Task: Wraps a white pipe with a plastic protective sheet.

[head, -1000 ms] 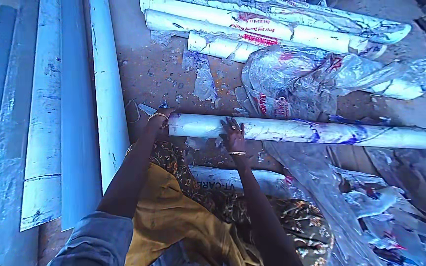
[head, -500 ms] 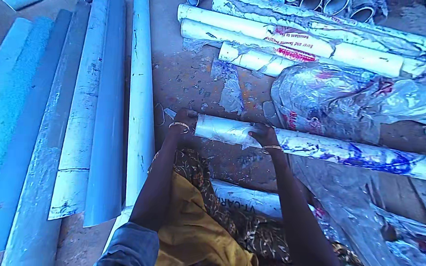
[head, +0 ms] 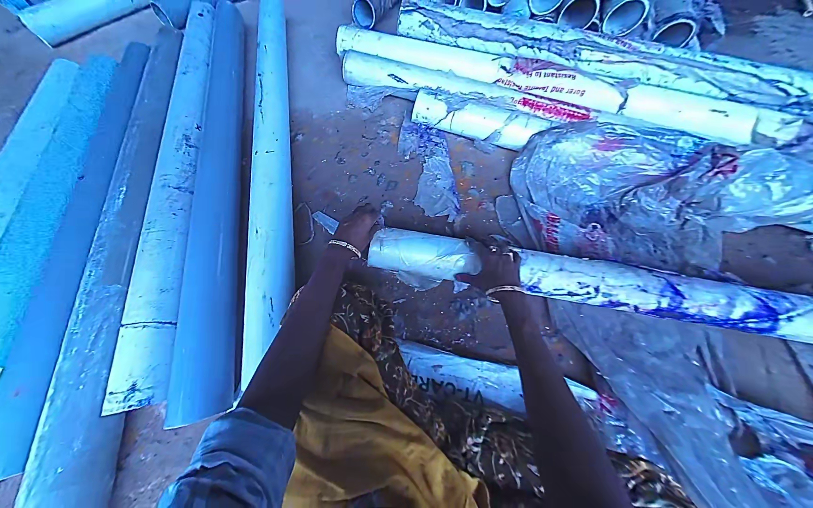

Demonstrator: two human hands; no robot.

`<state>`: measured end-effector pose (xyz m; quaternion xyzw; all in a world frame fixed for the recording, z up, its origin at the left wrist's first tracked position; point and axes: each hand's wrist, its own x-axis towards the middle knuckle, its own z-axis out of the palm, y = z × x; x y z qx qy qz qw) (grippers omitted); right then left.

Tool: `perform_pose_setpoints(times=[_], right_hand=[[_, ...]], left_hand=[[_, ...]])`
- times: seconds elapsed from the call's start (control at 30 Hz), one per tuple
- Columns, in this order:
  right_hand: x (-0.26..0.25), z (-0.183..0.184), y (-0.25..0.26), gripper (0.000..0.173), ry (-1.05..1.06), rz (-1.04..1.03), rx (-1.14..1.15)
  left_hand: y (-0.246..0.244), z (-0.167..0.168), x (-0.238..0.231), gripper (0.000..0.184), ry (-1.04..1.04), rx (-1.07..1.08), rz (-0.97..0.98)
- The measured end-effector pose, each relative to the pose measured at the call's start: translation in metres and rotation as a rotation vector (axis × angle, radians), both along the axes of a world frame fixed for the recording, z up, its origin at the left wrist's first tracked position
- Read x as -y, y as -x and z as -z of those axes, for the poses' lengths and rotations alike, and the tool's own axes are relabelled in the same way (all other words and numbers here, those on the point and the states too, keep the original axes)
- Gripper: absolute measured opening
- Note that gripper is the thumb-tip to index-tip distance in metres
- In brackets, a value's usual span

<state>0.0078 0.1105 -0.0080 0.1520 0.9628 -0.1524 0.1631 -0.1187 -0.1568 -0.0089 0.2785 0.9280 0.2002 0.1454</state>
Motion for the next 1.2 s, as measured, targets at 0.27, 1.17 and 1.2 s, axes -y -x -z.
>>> perform_pose_setpoints(times=[0.27,1.17,1.2], right_hand=[[0.034,0.021,-0.023,0.089,-0.14,0.084,-0.096],[0.075,0.063,-0.062,0.093,-0.255,0.203,-0.232],[0.071,0.058,-0.052,0.096,-0.251,0.199,-0.193]], left_hand=[[-0.009,-0.006,-0.028,0.04,0.081,0.01,-0.201],[0.005,0.0,-0.021,0.046,-0.386,0.208,-0.577],[0.005,-0.003,-0.015,0.047,-0.312,0.241,-0.584]])
